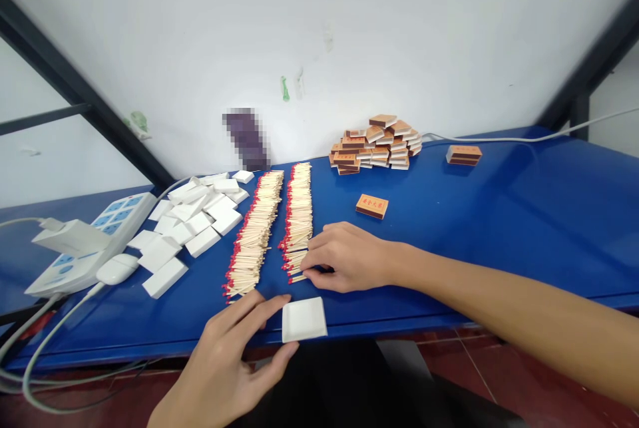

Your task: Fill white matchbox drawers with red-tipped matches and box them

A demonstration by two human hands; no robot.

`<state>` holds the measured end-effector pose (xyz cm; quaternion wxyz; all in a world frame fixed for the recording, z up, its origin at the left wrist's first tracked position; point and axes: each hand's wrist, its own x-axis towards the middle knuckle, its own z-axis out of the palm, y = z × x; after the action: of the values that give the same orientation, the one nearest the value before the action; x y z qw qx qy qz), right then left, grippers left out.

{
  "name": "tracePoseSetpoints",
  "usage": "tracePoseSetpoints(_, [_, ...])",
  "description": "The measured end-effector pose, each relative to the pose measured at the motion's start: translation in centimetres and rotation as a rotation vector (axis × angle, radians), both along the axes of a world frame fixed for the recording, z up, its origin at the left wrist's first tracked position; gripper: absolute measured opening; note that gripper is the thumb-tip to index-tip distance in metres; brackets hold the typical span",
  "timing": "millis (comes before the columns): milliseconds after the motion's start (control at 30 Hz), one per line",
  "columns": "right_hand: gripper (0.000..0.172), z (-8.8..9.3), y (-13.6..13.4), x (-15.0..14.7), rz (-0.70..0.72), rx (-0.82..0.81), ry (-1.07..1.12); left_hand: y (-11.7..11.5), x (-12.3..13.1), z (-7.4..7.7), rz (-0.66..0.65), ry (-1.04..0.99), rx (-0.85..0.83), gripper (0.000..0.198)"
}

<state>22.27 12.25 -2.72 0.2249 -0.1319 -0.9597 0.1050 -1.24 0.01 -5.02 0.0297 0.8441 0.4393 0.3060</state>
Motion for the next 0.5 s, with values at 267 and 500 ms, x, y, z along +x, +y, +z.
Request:
tracePoseSetpoints(267, [0.017, -0.08, -0.03, -0.06, 0.003, -0.008, 0.017, -0.17, -0.25, -0.38, -0.006, 0.026, 0.012, 0.033])
tracePoseSetpoints(500, [0.016, -0.08, -0.13, 0.01, 0.002, -0.041, -0.001, -0.07, -0.29, -0.36, -0.003, 0.024, 0.02, 0.033])
